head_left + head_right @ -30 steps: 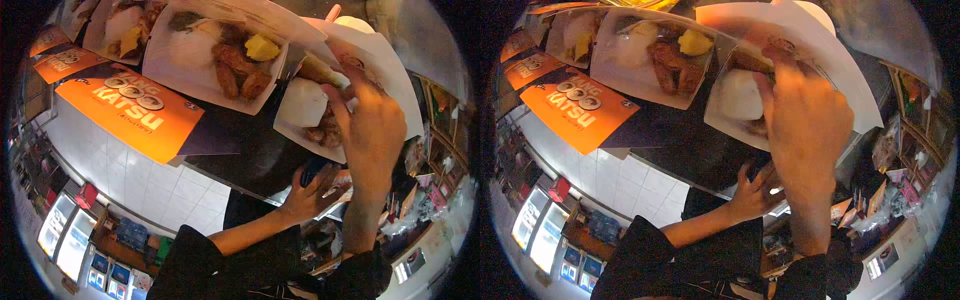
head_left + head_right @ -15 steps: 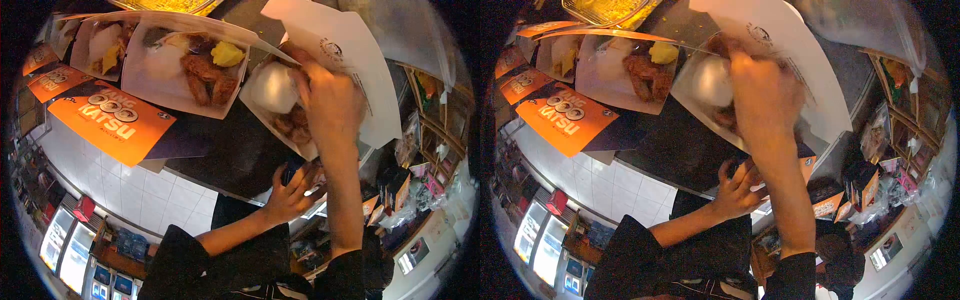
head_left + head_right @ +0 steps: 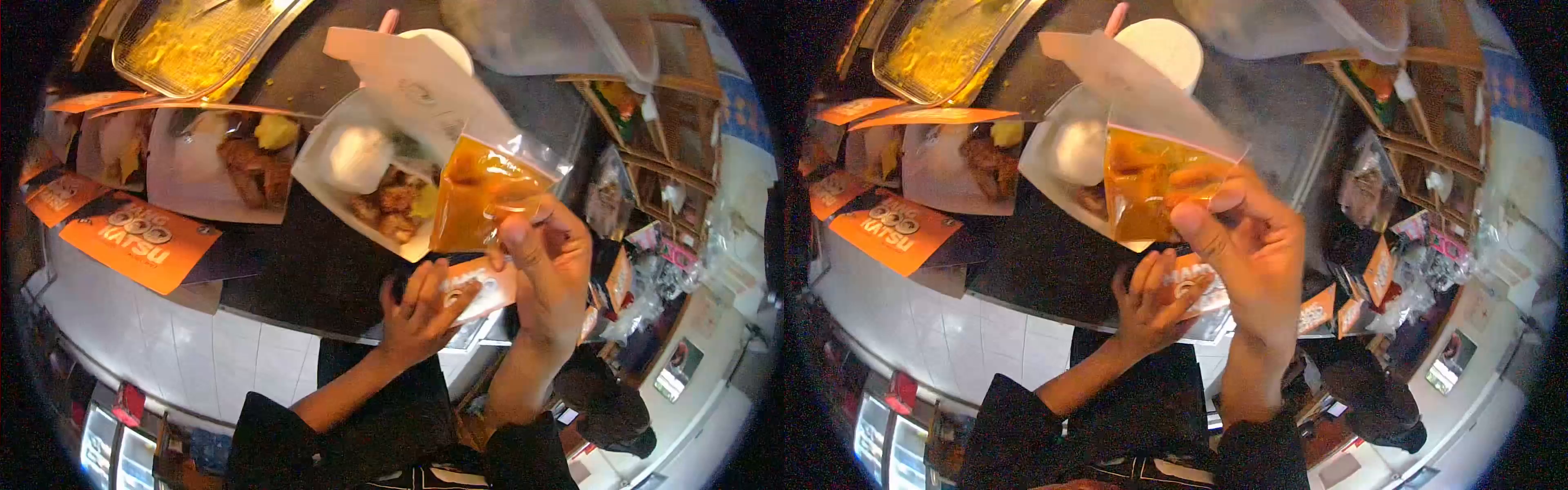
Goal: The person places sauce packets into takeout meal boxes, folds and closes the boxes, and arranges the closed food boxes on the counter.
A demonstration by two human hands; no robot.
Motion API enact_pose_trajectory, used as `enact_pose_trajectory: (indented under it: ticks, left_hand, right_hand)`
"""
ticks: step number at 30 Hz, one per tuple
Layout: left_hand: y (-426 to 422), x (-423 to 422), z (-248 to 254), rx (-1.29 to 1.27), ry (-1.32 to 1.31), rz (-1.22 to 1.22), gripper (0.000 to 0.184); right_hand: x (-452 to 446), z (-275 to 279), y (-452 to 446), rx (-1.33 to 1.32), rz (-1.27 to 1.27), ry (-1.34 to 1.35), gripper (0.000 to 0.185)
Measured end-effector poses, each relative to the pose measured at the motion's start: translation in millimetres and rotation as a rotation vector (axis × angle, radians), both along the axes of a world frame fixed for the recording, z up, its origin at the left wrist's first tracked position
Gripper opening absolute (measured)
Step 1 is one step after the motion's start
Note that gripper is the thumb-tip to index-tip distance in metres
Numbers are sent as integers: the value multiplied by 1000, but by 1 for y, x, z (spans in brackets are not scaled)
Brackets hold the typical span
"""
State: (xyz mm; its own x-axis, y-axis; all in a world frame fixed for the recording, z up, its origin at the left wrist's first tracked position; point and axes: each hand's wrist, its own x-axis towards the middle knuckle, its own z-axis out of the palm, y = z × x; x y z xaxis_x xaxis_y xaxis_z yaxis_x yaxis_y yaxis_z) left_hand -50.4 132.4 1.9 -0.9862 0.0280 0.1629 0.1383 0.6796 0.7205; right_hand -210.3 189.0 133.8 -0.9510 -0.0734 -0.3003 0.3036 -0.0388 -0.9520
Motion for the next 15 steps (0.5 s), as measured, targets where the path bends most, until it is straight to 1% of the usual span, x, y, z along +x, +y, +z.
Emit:
enact_pose_trajectory:
  ticks: [1, 5, 7, 8, 11, 14, 15]
  left_hand:
    - [1, 0, 0, -11, 6, 3, 48]
    - [1, 1, -3, -46, 22, -21, 48]
    - [2, 1, -4, -18, 30, 2, 48]
    - [3, 1, -4, -19, 41, 9, 48]
    - [7, 5, -9, -19, 53, 11, 50]
    - [7, 3, -5, -8, 46, 2, 56]
    - [5, 2, -1, -9, 37, 3, 58]
  right_hand:
    - [3, 6, 2, -54, -21, -35, 18]
    - [12, 16, 13, -136, -73, -45, 18]
    - [16, 20, 16, -171, -87, -41, 17]
    - [19, 22, 15, -165, -120, -17, 19]
    - [27, 29, 20, -196, -86, -21, 23]
    - [34, 28, 20, -129, -145, 103, 30]
    - [38, 27, 24, -99, -159, 83, 31]
